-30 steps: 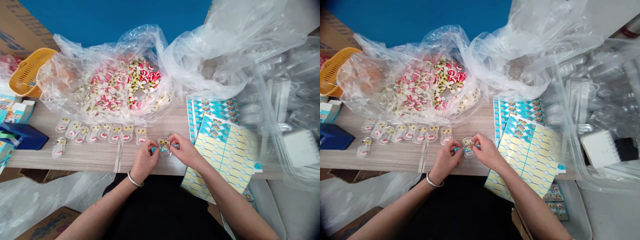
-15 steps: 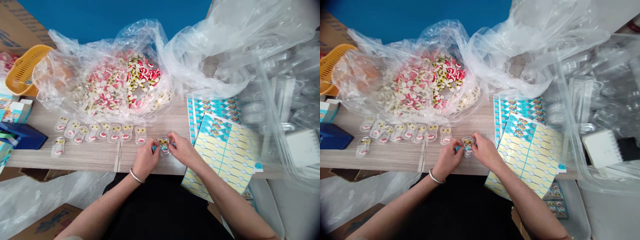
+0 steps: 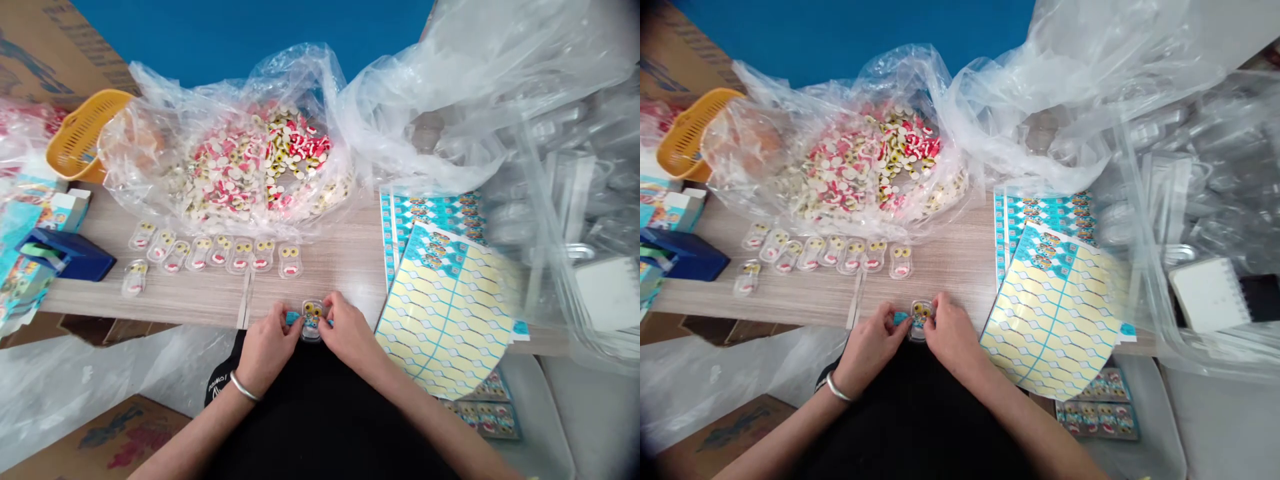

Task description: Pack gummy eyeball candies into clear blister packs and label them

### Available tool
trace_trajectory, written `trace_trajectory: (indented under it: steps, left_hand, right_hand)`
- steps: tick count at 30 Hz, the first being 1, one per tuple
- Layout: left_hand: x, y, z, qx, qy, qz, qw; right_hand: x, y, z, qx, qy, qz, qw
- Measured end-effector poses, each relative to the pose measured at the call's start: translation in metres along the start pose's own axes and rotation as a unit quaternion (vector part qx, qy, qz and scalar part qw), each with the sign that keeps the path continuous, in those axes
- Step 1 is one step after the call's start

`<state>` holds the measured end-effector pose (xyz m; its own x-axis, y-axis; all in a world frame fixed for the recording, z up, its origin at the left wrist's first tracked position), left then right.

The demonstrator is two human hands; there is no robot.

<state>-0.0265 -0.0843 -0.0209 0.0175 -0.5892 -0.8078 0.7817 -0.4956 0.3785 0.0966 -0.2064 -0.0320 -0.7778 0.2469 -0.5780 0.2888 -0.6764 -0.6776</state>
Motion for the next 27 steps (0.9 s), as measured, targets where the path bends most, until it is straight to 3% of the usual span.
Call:
trace_trajectory:
  steps: [3,6,7,9,11,12,15,17,21,24,27]
  left_hand:
    - [-0.002,-0.021,0.018,-0.062,0.001,0.011,0.998]
    - [0.002,-0.038,0.03,-0.145,-0.059,0.155,0.975]
    - [0.004,-0.041,0.032,-0.176,-0.09,0.241,0.95]
    - [0.01,-0.041,0.034,-0.223,-0.137,0.418,0.87]
    - [0.013,-0.038,0.034,-0.252,-0.143,0.524,0.801]
    - [0.015,-0.037,0.034,-0.262,-0.136,0.547,0.783]
    - [0.014,-0.036,0.034,-0.266,-0.104,0.569,0.771]
    - [0.009,-0.037,0.034,-0.241,-0.074,0.587,0.769]
    - [-0.012,-0.033,0.026,-0.174,-0.041,0.606,0.775]
    - [-0.031,-0.019,0.015,-0.123,-0.047,0.617,0.776]
    - [-0.043,0.0,0.006,-0.085,-0.075,0.644,0.757]
  right_hand:
    - [0.013,-0.007,0.004,0.003,-0.007,-0.006,1.0]
    - [0.02,-0.011,0.003,-0.001,-0.018,-0.007,1.0]
    - [0.022,-0.013,0.003,-0.004,-0.021,-0.006,1.0]
    - [0.026,-0.016,0.002,-0.016,-0.027,-0.008,0.999]
    - [0.03,-0.02,0.001,-0.031,-0.036,-0.011,0.999]
    - [0.031,-0.021,0.001,-0.039,-0.04,-0.014,0.998]
    - [0.029,-0.022,0.001,-0.057,-0.055,-0.039,0.996]
    - [0.023,-0.019,0.001,-0.045,-0.091,-0.111,0.989]
    - [0.003,-0.015,0.0,-0.007,-0.154,-0.308,0.939]
    - [-0.014,-0.018,0.0,-0.058,-0.115,-0.349,0.928]
    - [-0.028,-0.023,-0.001,-0.108,-0.059,-0.366,0.922]
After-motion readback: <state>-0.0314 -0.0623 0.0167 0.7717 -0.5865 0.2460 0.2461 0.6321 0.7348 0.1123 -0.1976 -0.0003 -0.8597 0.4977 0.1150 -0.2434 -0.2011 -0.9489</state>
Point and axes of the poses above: each hand's wrist, its own z-axis away from the middle knuckle, its own x-axis out of the palm, y = z × x, the point moved 1 cm from there along -z, towards the middle knuckle, and after that the axes turned 3 degrees about -x, right-handed, at the moved point
